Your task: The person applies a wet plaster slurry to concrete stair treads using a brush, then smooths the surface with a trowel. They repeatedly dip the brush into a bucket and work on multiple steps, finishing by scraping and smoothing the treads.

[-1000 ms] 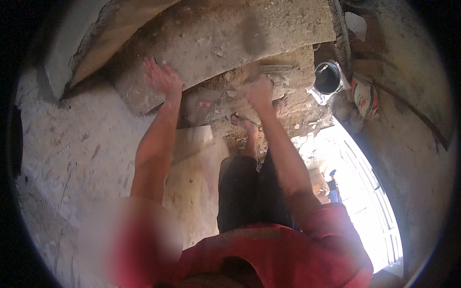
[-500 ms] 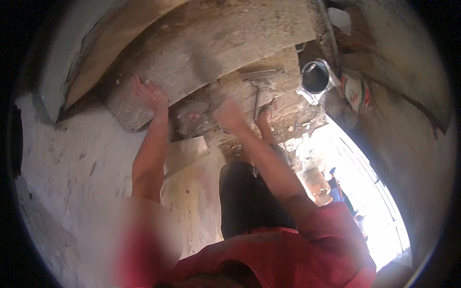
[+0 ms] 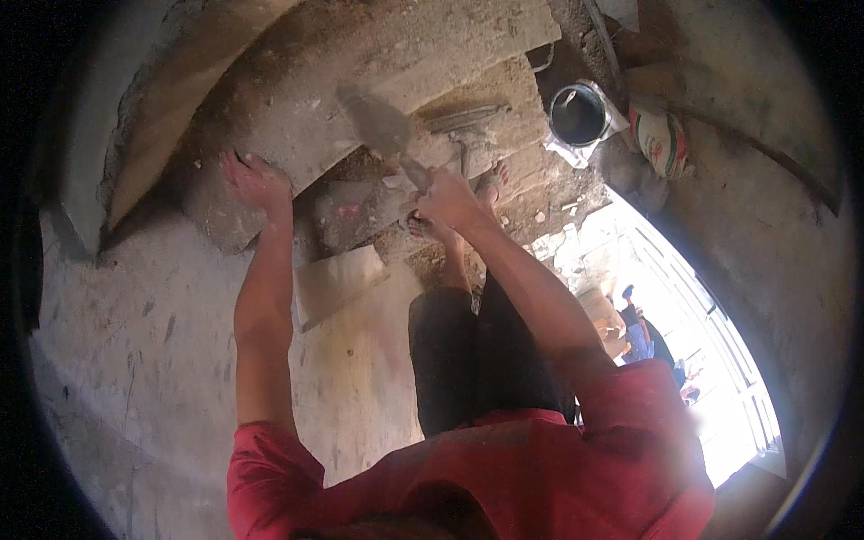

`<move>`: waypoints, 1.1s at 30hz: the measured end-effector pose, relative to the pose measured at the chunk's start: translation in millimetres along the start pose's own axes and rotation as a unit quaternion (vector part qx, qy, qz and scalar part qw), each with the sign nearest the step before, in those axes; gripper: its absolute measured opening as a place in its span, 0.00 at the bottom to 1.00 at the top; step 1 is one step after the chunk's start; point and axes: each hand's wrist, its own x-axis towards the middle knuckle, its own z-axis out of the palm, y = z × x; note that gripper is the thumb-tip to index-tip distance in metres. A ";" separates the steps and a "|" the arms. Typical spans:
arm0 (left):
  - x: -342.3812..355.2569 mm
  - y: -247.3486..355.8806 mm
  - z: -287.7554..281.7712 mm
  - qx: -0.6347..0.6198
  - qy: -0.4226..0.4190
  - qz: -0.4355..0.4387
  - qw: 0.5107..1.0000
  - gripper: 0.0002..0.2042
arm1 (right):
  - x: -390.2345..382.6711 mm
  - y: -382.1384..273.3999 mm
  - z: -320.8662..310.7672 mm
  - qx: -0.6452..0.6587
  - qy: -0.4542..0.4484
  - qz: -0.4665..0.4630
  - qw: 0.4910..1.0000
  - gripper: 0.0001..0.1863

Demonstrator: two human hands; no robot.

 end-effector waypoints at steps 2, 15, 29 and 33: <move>0.5 1.0 -0.7 0.002 0.000 -0.005 1.000 0.26 | -1.1 5.2 -5.7 -0.021 0.000 -0.060 0.998 0.19; 2.0 -1.6 3.6 -0.039 0.025 0.027 0.999 0.25 | -7.1 14.1 -32.7 0.056 0.102 -0.128 0.985 0.27; 0.0 5.0 1.5 -0.013 0.014 0.028 0.999 0.26 | 36.4 66.1 -146.2 0.352 0.139 0.152 0.913 0.16; 0.0 6.7 1.1 -0.038 0.022 0.038 0.998 0.26 | 39.4 52.6 -78.6 0.051 0.078 -0.067 0.993 0.15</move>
